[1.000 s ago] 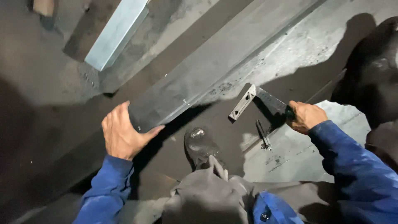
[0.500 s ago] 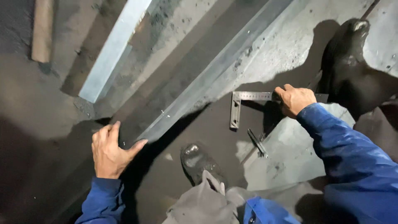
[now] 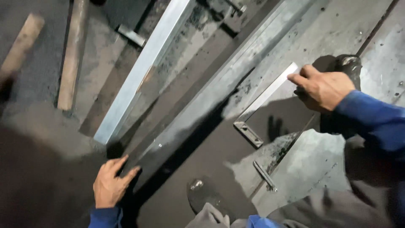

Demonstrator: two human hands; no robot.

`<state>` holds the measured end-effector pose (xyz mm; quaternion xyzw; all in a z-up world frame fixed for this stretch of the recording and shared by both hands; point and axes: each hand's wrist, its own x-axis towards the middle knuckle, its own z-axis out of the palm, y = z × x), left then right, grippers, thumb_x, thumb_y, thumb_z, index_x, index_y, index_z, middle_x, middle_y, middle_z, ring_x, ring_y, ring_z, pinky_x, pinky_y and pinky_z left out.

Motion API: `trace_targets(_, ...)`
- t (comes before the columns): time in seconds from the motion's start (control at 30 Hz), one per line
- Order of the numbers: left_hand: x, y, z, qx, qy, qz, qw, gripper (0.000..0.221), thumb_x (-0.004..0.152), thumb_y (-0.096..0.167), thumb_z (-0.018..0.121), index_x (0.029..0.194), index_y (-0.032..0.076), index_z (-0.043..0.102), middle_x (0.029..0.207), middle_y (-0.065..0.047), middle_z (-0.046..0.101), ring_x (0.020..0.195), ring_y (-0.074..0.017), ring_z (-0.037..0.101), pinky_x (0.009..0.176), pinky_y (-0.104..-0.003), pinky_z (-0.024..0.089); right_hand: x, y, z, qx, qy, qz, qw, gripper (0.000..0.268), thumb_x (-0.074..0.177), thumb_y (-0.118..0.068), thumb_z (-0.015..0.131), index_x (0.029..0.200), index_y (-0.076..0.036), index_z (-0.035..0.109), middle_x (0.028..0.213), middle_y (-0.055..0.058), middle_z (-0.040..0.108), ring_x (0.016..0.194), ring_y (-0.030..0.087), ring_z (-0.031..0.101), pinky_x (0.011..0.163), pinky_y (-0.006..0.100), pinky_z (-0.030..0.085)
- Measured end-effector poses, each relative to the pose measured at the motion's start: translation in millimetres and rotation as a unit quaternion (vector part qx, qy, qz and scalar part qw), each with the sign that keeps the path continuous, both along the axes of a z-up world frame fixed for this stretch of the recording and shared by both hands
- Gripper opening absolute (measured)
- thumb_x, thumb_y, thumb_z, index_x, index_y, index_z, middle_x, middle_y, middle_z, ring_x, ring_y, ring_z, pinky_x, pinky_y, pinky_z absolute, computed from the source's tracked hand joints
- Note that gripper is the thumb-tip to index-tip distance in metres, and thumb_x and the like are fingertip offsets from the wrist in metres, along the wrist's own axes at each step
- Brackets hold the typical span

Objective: Measuring and marking a metal beam using a square ruler and a marker.

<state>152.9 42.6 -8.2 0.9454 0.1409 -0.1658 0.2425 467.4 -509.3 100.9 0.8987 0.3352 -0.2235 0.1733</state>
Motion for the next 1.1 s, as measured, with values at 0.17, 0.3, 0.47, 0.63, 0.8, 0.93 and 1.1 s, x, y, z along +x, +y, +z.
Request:
trace_targets(0.17, 55.1, -52.9, 20.8, -0.059, -0.084, 0.114, 0.988, 0.048, 0.083, 0.037, 0.079, 0.117, 0.004, 0.074, 0.1, -0.015, 0.069, 0.09, -0.0327, 0.068, 0.08, -0.041, 0.053, 24.5, -13.7, 26.0, 0.081, -0.006, -0.081, 0.993, 0.052, 0.087, -0.031, 0.069, 0.137, -0.023, 0.06, 0.106, 0.008, 0.062, 0.077, 0.029, 0.068, 0.064, 0.04, 0.056)
trace_targets(0.3, 177.1, -139.5, 59.4, -0.07, -0.142, 0.036, 0.987, 0.043, 0.084, 0.035, 0.08, 0.11, 0.001, 0.075, 0.102, -0.016, 0.072, 0.093, -0.0344, 0.07, 0.083, -0.041, 0.054, 39.1, -38.6, -11.1, 0.165, 0.052, -0.104, 0.979, 0.045, 0.086, -0.03, 0.073, 0.129, -0.019, 0.066, 0.099, 0.01, 0.063, 0.078, 0.03, 0.068, 0.067, 0.04, 0.055)
trace_targets(0.47, 283.3, -227.7, 39.6, -0.142, -0.168, -0.002, 0.976, 0.043, 0.09, 0.034, 0.078, 0.118, 0.002, 0.072, 0.113, -0.016, 0.069, 0.107, -0.0371, 0.066, 0.092, -0.042, 0.052, 64.9, -68.1, -29.3, 0.189, 0.167, -0.181, 0.951, 0.04, 0.087, -0.032, 0.077, 0.121, -0.011, 0.071, 0.092, 0.012, 0.069, 0.079, 0.029, 0.071, 0.07, 0.038, 0.057)
trace_targets(0.63, 312.2, -259.6, 34.5, -0.1, -0.118, 0.028, 0.988, 0.037, 0.086, 0.031, 0.079, 0.114, 0.007, 0.074, 0.11, -0.011, 0.071, 0.102, -0.0333, 0.067, 0.089, -0.041, 0.054, 92.1, -107.0, -54.0, 0.234, 0.208, -0.244, 0.918, 0.036, 0.092, -0.027, 0.074, 0.123, -0.008, 0.073, 0.095, 0.012, 0.072, 0.082, 0.025, 0.073, 0.072, 0.035, 0.058)
trace_targets(0.8, 331.1, -265.5, 45.2, -0.075, -0.088, 0.079, 0.99, 0.034, 0.079, 0.028, 0.081, 0.108, 0.01, 0.077, 0.102, -0.007, 0.073, 0.092, -0.0303, 0.069, 0.08, -0.041, 0.055, 144.6, -98.4, -63.3, 0.256, 0.233, -0.217, 0.913, 0.034, 0.09, -0.022, 0.077, 0.119, -0.006, 0.074, 0.098, 0.015, 0.073, 0.081, 0.026, 0.071, 0.07, 0.035, 0.058)
trace_targets(0.93, 332.1, -267.2, 46.0, -0.084, -0.05, 0.097, 0.99, 0.032, 0.077, 0.025, 0.081, 0.106, 0.009, 0.078, 0.096, -0.008, 0.073, 0.084, -0.0305, 0.07, 0.072, -0.04, 0.055, 164.8, -111.3, -83.5, 0.321, 0.263, -0.127, 0.901, 0.033, 0.088, -0.022, 0.078, 0.117, -0.006, 0.075, 0.101, 0.014, 0.074, 0.081, 0.026, 0.073, 0.072, 0.034, 0.057)
trace_targets(1.1, 328.6, -263.7, 42.1, -0.104, -0.066, 0.057, 0.991, 0.028, 0.083, 0.02, 0.078, 0.109, 0.008, 0.078, 0.101, -0.01, 0.074, 0.09, -0.0314, 0.072, 0.077, -0.038, 0.056, 163.2, -134.5, -88.4, 0.345, 0.253, -0.147, 0.892, 0.033, 0.092, -0.023, 0.078, 0.118, -0.004, 0.074, 0.098, 0.015, 0.073, 0.08, 0.025, 0.073, 0.071, 0.033, 0.057)
